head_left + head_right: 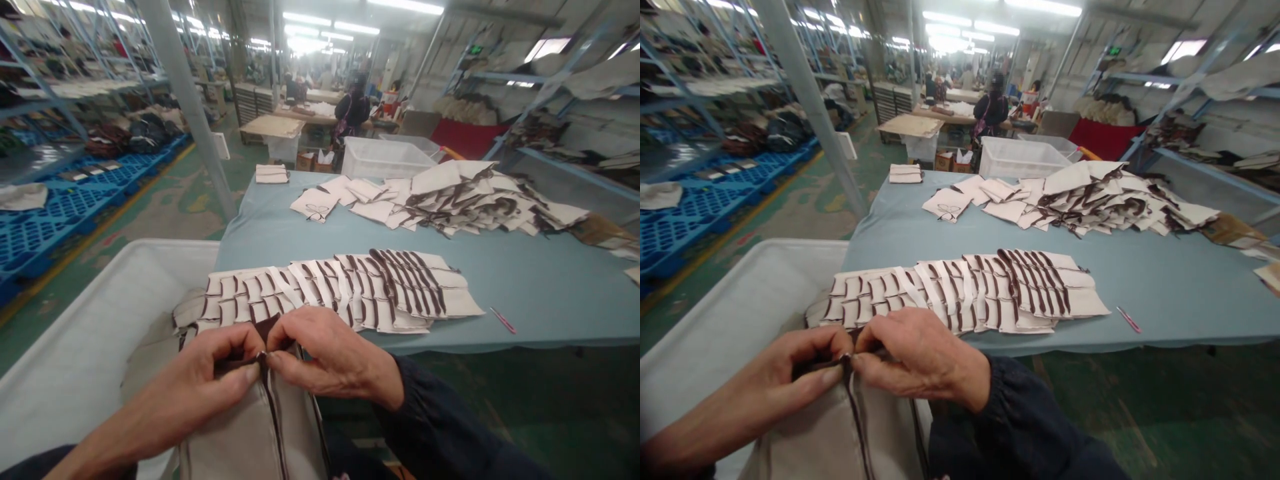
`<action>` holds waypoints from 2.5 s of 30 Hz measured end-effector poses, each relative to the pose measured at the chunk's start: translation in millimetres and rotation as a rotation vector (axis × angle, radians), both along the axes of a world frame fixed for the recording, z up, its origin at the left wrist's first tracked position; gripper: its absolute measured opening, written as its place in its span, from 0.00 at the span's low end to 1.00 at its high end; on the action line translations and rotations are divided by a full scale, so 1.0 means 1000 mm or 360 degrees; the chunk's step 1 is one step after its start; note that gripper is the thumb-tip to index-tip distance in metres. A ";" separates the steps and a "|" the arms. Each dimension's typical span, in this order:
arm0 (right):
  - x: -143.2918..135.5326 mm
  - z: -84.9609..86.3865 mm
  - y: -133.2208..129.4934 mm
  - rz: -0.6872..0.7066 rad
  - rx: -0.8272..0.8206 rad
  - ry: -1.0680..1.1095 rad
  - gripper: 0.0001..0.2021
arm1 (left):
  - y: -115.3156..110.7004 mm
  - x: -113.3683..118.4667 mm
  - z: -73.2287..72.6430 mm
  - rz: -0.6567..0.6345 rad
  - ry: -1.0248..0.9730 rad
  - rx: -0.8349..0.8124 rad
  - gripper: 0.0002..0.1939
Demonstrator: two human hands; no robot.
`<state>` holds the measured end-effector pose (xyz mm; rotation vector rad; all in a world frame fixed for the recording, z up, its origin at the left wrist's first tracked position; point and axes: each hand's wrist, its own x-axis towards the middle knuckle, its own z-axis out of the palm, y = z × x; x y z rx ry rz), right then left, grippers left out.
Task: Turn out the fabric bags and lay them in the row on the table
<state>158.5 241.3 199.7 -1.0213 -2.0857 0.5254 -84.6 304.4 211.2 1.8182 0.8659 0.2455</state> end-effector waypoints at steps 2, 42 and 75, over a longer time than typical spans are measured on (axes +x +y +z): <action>0.002 -0.002 -0.002 0.0010 0.0008 0.0025 0.04 | -0.003 0.001 0.003 -0.0022 -0.0004 0.0041 0.11; 0.011 -0.022 -0.013 0.0018 -0.0542 0.0510 0.05 | -0.007 0.022 0.012 -0.0484 -0.0071 0.1236 0.10; -0.008 -0.036 -0.024 -0.0077 -0.0070 0.0204 0.05 | -0.020 0.002 -0.011 -0.0027 0.0044 0.0251 0.15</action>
